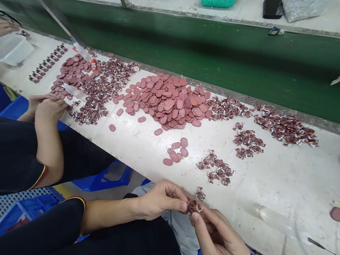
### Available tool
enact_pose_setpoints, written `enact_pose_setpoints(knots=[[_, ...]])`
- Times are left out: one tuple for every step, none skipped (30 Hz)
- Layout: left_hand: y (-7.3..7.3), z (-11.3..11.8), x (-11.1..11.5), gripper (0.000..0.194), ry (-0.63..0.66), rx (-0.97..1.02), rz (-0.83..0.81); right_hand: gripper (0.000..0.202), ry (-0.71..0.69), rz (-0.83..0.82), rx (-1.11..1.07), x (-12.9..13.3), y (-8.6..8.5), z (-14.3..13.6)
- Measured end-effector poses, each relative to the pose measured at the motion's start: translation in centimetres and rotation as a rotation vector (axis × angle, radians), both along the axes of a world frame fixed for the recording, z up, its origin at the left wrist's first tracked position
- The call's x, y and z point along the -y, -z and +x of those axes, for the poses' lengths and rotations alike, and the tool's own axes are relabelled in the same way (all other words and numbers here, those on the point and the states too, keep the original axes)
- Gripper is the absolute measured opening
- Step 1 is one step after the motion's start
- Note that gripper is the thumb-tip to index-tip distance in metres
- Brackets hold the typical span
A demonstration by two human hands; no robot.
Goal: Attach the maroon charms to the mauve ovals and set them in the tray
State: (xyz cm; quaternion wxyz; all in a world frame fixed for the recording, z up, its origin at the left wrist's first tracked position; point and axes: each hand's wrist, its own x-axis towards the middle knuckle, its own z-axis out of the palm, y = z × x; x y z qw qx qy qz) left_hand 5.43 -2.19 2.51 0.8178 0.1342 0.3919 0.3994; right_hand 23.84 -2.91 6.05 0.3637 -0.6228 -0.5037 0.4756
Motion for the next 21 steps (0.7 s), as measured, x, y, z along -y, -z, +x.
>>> enact_pose_setpoints(knots=[[-0.1,0.0,0.0,0.038,0.002,-0.002,0.0,0.027,-0.006,-0.016,0.004,-0.1,-0.1,0.2],[-0.2,0.1,0.0,0.039,0.006,-0.005,0.003,0.027,-0.013,-0.023,0.002,-0.2,-0.2,0.4],[-0.3,0.1,0.0,0.039,0.013,-0.009,0.009,0.026,-0.016,-0.019,0.005,-0.3,-0.4,0.5],[-0.3,0.2,-0.1,0.04,0.019,-0.012,0.016,0.025,-0.025,-0.016,0.007,-0.4,-0.6,0.6],[-0.4,0.2,-0.1,0.039,0.025,-0.013,0.022,0.025,-0.031,-0.014,0.004,-0.4,-0.8,0.6],[-0.4,0.2,-0.1,0.039,0.031,-0.013,0.027,0.024,-0.026,-0.006,0.004,-0.4,-1.1,0.6],[-0.4,0.3,-0.1,0.04,0.035,-0.015,0.027,0.024,-0.019,0.006,0.015,-0.4,-1.2,0.5],[-0.4,0.3,0.0,0.04,0.037,-0.016,0.023,0.024,-0.01,0.016,0.036,-0.3,-1.4,0.4],[-0.4,0.4,0.0,0.041,0.037,-0.02,0.018,0.024,-0.008,0.017,0.054,-0.2,-1.4,0.4],[-0.4,0.5,0.1,0.042,0.033,-0.027,0.011,0.024,-0.001,0.025,0.069,-0.1,-1.4,0.3],[-0.4,0.6,0.2,0.043,0.029,-0.034,0.006,0.025,0.005,0.035,0.077,0.0,-1.3,0.3],[-0.5,0.7,0.3,0.043,0.02,-0.039,0.003,0.025,0.005,0.042,0.072,0.1,-1.2,0.4],[-0.6,0.8,0.3,0.043,0.01,-0.041,0.006,0.026,-0.002,0.045,0.051,0.2,-1.0,0.5],[-0.7,0.8,0.4,0.043,-0.001,-0.04,0.015,0.026,-0.013,0.046,0.02,0.2,-0.7,0.7],[-0.7,0.9,0.4,0.042,-0.01,-0.036,0.026,0.026,-0.026,0.043,-0.006,0.3,-0.6,0.8],[-0.8,0.9,0.4,0.041,-0.018,-0.032,0.039,0.027,-0.032,0.034,-0.029,0.4,-0.4,0.9],[-0.8,0.9,0.3,0.04,-0.023,-0.03,0.052,0.027,-0.019,0.024,-0.043,0.4,-0.3,0.9],[-0.9,0.9,0.3,0.039,-0.029,-0.031,0.063,0.027,0.012,0.024,-0.046,0.4,-0.3,0.8],[-0.8,1.0,0.3,0.038,-0.032,-0.034,0.073,0.026,0.047,0.027,-0.048,0.5,-0.3,0.6],[-0.8,1.0,0.3,0.037,-0.038,-0.037,0.083,0.025,0.079,0.026,-0.054,0.6,-0.3,0.4],[-0.7,1.1,0.4,0.037,-0.044,-0.042,0.096,0.025,0.101,0.019,-0.066,0.7,-0.3,0.1]])
